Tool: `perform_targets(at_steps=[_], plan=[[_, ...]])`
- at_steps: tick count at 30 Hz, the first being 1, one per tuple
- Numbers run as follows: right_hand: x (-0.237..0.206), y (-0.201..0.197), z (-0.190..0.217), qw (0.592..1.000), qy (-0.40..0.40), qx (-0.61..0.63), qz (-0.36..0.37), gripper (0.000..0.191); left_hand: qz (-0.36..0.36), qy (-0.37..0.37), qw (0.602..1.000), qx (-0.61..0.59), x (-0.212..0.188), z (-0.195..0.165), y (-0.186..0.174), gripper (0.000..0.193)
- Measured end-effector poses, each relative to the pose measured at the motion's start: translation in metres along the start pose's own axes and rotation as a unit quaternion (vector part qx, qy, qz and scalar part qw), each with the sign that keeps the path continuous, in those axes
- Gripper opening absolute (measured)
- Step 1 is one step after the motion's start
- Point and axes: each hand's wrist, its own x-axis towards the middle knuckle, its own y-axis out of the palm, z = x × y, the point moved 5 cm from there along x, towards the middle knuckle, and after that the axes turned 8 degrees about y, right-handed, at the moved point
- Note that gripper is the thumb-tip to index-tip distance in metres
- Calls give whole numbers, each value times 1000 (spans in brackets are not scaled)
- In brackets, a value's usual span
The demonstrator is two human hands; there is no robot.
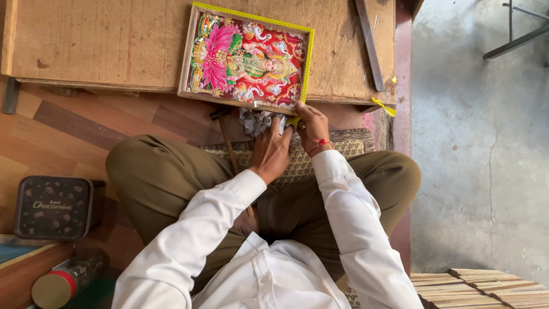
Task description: The person sits on the floor and assembles a small framed artwork by placing a printed image into a wooden frame, covering it with a clear sheet, and applying yellow decorative tape around the edges. The person smooths the clear sheet and adjusts the tape to secure the frame.
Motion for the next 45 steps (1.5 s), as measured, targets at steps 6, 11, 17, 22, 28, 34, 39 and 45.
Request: perform_targets(at_steps=[6,11,17,22,28,34,39,45], plan=[[-6,13,7,999,-35,8,-15,25,42,-9,998,37,12,10,17,31],[-1,9,13,998,-33,2,-49,23,42,10,998,43,3,33,-29,9],[2,27,0,999,-24,-37,0,17,93,-42,995,-7,-21,114,-109,18],[3,34,-9,999,-29,-15,-15,14,55,-49,997,-26,-22,130,-100,25],[2,32,-6,999,-15,-27,-21,15,-61,-10,995,-75,-14,125,-98,22],[0,35,-6,999,-19,-22,-26,17,-134,-80,981,-111,-1,127,-89,29],[-1,31,-8,997,-57,-20,-42,21,-140,-79,983,-86,3,117,-89,29],[-31,29,-11,944,-301,-127,-53,34,-147,-76,984,-68,6,113,-94,31]])
